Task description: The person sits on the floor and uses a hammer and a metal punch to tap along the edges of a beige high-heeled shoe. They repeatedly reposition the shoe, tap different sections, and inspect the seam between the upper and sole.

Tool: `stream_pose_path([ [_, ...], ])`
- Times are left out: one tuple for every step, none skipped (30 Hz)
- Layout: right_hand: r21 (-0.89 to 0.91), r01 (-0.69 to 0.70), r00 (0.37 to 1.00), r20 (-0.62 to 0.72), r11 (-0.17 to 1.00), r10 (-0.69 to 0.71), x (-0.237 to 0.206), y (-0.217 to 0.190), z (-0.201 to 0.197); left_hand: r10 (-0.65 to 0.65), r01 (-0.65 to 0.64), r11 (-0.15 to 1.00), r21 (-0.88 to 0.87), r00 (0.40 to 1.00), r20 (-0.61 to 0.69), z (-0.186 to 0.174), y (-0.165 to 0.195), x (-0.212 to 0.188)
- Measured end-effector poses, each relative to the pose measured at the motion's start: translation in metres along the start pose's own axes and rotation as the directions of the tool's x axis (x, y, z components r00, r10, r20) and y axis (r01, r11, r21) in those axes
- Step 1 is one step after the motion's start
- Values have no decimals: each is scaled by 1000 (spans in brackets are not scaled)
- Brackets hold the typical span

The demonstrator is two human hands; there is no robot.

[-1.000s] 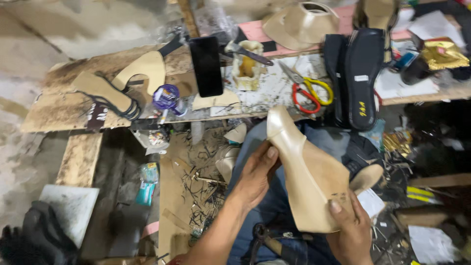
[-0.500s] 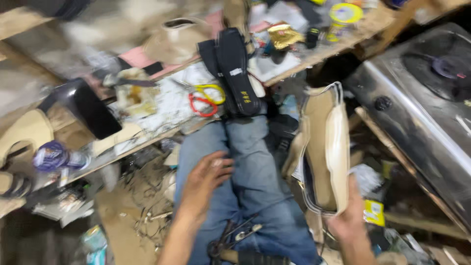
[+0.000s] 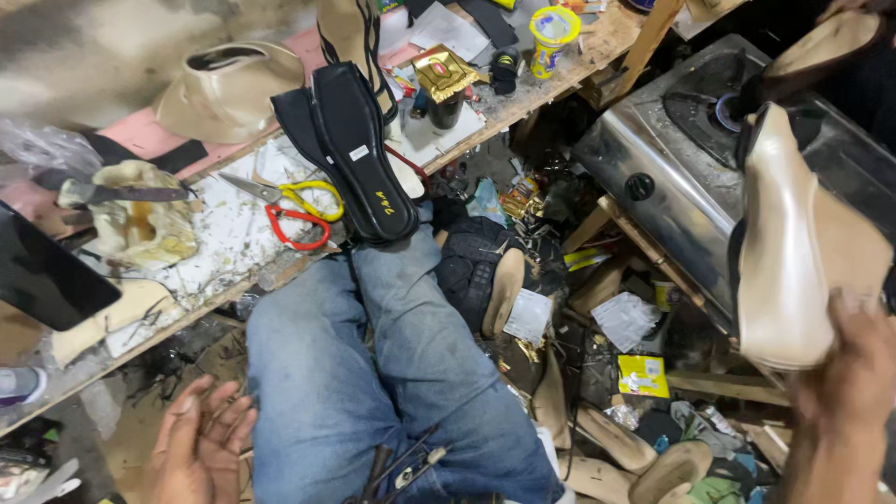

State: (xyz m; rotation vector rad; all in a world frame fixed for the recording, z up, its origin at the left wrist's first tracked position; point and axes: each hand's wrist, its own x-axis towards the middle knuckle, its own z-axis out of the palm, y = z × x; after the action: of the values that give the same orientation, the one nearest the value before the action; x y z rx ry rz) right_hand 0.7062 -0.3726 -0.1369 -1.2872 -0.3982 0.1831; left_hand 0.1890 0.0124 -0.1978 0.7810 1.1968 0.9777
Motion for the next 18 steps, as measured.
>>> stream_pose_path([
  [58, 54, 998, 14, 997, -55, -15, 6, -5, 13, -13, 1000, 10, 1000, -16, 2, -2, 0],
  [169, 9, 998, -57, 986, 1, -25, 15, -9, 32, -31, 999, 22, 999, -28, 7, -4, 1],
  [284, -27, 991, -121, 959, 64, -33, 25, -13, 34, -34, 999, 34, 999, -9, 12, -5, 1],
  [395, -53, 975, -180, 917, 134, -43, 36, -15, 33, -34, 998, 49, 999, 10, 19, -7, -1],
  [421, -69, 969, -189, 905, 161, -50, 46, -17, 29, -31, 997, 68, 999, 33, 26, -8, -2],
  [435, -81, 966, -186, 897, 177, -58, 57, -15, 58, -64, 994, 92, 996, 66, 33, -8, -6],
  [441, -89, 967, -177, 893, 184, -64, 66, -12, 86, -97, 989, 114, 992, 97, 41, -9, -9],
  [441, -98, 970, -159, 892, 185, -70, 74, -7, 115, -132, 982, 134, 985, 126, 47, -9, -14],
  [446, -106, 970, -150, 889, 191, -76, 80, -1, 115, -134, 982, 136, 984, 136, 52, -8, -18],
  [446, -112, 973, -132, 888, 189, -80, 83, 5, 116, -136, 981, 136, 982, 146, 56, -7, -21],
  [445, -116, 976, -114, 888, 184, -84, 84, 11, 120, -142, 981, 135, 980, 156, 57, -6, -23],
  [443, -116, 979, -102, 889, 178, -86, 81, 17, 121, -140, 983, 119, 980, 157, 57, -5, -25],
  [438, -116, 982, -86, 891, 170, -85, 76, 20, 121, -138, 985, 102, 980, 158, 55, -3, -25],
  [437, -110, 985, -74, 893, 158, -83, 69, 22, 119, -134, 987, 87, 980, 159, 51, -2, -24],
  [440, -127, 984, -60, 889, 170, -75, 60, 23, 124, -134, 989, 66, 983, 136, 45, -2, -23],
  [452, -147, 981, -49, 880, 189, -65, 50, 21, 130, -136, 990, 42, 985, 113, 37, -1, -19],
  [472, -178, 976, -30, 863, 218, -50, 40, 19, 132, -134, 991, 18, 987, 87, 26, -1, -15],
  [422, -197, 976, 1, 885, 217, -30, 30, 17, 127, -129, 991, 37, 991, 37, 14, -1, -12],
])
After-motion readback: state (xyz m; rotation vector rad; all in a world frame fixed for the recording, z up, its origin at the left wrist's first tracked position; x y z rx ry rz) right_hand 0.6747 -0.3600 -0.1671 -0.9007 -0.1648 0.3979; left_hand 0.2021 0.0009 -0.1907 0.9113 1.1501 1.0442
